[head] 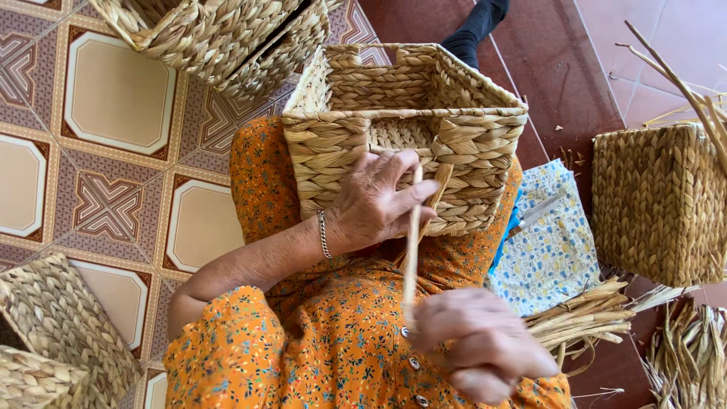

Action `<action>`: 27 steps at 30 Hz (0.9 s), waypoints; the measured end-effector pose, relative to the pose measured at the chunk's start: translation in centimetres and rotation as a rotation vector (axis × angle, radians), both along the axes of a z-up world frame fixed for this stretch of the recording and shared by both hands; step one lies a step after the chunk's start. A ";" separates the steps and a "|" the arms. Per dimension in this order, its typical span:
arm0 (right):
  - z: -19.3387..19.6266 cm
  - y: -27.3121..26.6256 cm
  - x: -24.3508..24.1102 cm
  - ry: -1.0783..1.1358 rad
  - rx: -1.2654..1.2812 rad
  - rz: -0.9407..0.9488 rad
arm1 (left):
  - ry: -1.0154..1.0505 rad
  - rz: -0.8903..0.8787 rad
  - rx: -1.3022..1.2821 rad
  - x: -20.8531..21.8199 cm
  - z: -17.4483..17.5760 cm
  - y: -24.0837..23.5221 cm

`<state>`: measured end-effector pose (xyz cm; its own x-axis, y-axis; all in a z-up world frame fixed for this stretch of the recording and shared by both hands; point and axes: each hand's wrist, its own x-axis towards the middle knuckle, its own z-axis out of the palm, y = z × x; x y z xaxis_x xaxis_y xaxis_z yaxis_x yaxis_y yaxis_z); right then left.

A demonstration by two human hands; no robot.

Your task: The person wipes a woven basket with a blue cloth, then uses dried palm leaves to weave and reinforce the basket's rim and handle area. The person sits on the floor surrounded by other baskets and weaving materials.

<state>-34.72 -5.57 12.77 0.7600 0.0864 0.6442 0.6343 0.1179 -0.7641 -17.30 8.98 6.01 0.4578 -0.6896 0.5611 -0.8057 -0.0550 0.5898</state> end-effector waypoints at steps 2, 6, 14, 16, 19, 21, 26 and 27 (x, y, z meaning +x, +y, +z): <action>0.8 -1.4 1.3 0.105 -0.145 0.132 | 0.098 -0.017 -0.009 0.1 -0.4 0.2; 0.2 -2.3 2.8 0.267 -0.724 -0.393 | 0.254 -0.048 -0.135 -0.2 -1.1 1.8; -3.5 -2.9 4.3 -0.006 -1.129 -0.456 | 0.232 -0.009 -0.220 -1.1 -2.3 3.4; -3.6 -3.1 4.4 0.036 -0.971 -0.480 | 0.208 -0.004 -0.222 -1.2 -2.8 3.7; -3.4 -3.3 4.8 0.182 -0.607 -0.600 | 0.078 -0.013 -0.149 -2.3 -3.7 3.9; -3.2 -3.1 5.5 0.209 -0.428 -0.644 | -0.014 -0.048 -0.065 -3.2 -4.2 3.9; -1.9 -1.5 6.3 0.148 -0.281 -0.818 | -0.166 -0.108 0.152 -4.3 -4.8 2.8; -1.6 -1.2 6.3 0.185 -0.198 -0.812 | -0.182 -0.103 0.136 -4.4 -4.7 2.6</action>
<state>-28.44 -6.77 11.15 0.7263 -0.4322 0.5345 0.3275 -0.4661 -0.8219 -21.66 11.61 1.27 0.2815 -0.8021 0.5267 -0.9033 -0.0363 0.4276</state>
